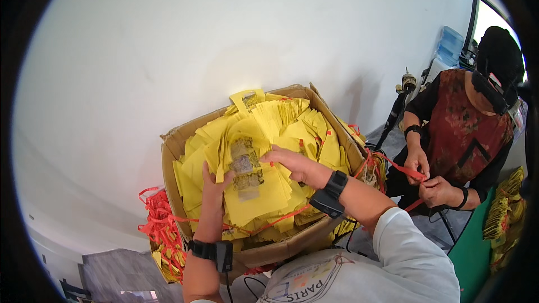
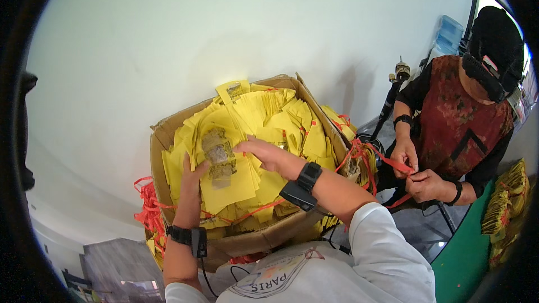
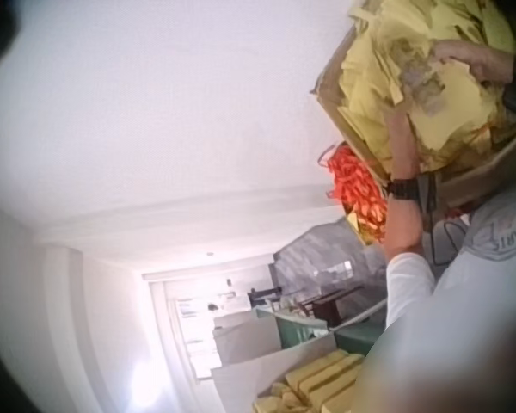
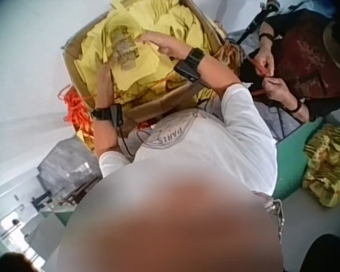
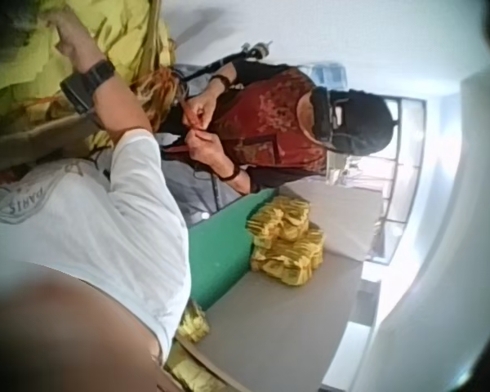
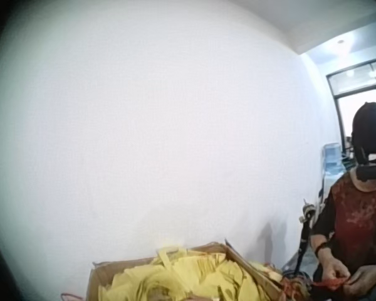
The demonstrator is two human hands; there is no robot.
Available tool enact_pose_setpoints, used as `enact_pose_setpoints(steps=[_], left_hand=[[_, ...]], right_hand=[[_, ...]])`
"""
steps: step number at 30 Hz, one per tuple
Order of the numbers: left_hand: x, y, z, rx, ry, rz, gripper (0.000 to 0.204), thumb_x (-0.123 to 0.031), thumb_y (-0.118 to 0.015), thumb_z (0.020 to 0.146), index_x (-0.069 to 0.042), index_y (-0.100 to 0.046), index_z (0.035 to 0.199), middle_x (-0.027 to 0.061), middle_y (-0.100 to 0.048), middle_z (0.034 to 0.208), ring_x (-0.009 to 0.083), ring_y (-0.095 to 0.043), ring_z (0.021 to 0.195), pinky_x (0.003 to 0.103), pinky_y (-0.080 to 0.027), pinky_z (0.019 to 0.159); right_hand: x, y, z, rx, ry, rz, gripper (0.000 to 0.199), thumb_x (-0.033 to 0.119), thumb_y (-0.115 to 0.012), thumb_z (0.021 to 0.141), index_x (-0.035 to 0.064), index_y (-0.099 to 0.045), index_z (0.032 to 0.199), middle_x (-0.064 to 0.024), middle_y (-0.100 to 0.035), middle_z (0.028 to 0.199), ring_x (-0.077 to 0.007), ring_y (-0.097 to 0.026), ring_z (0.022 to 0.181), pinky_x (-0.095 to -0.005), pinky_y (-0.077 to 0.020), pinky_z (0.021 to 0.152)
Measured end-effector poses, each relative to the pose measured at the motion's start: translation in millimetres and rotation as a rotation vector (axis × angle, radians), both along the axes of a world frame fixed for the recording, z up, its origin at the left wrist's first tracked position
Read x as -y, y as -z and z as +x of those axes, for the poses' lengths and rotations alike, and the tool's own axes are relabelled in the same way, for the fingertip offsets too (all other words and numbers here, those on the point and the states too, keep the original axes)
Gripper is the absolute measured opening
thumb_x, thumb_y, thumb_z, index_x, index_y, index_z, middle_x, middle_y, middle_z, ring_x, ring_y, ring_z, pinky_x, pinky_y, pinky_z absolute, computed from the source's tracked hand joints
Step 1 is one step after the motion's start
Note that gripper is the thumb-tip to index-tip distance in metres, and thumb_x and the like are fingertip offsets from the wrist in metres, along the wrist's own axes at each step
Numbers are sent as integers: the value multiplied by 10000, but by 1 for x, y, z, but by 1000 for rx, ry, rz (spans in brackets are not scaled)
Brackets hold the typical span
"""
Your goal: The person repeatedly picks up stacks of yellow paper packets from a cardboard box, separates them, and places them onto a table. A coworker is also present, handling similar packets and tying them with red string.
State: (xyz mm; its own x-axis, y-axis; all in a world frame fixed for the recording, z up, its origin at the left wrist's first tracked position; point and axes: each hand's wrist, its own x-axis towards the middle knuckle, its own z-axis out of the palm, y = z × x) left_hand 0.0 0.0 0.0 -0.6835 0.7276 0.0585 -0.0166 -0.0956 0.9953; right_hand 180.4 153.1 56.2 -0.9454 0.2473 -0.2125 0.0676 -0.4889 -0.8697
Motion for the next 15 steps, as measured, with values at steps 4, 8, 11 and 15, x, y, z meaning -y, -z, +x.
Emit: enact_pose_setpoints(steps=[4,8,11,15], left_hand=[[5,5,-15,231,72,-43,455,-138,-691,784,-27,-510,1186,52,-574,1074,160,-575,892,291,-478,758],[1,15,-29,183,32,-17,378,-193,-675,802,-17,-566,1118,70,-611,1003,167,-610,838,293,-506,706],[-2,-2,-24,350,-51,64,373,-210,-572,880,16,-541,1176,114,-617,1083,180,-626,885,289,-513,741],[2,-37,-23,503,17,390,312,-229,-550,892,-26,-578,1127,102,-622,1063,198,-623,901,296,-507,780]], right_hand=[[-7,16,-17,-8,51,-18,589,206,-613,816,50,-357,1323,-63,-522,1118,-143,-537,965,-279,-484,809],[-25,31,-32,-108,-40,90,632,311,-633,818,71,-354,1332,-60,-512,1116,-144,-520,981,-262,-453,805],[-62,47,-47,-149,-85,135,798,443,-647,808,40,-276,1388,-146,-441,1290,-234,-440,1172,-331,-397,941],[-113,74,-85,116,303,855,905,477,-669,763,13,-228,1402,-235,-305,1395,-333,-298,1293,-424,-325,1018]])
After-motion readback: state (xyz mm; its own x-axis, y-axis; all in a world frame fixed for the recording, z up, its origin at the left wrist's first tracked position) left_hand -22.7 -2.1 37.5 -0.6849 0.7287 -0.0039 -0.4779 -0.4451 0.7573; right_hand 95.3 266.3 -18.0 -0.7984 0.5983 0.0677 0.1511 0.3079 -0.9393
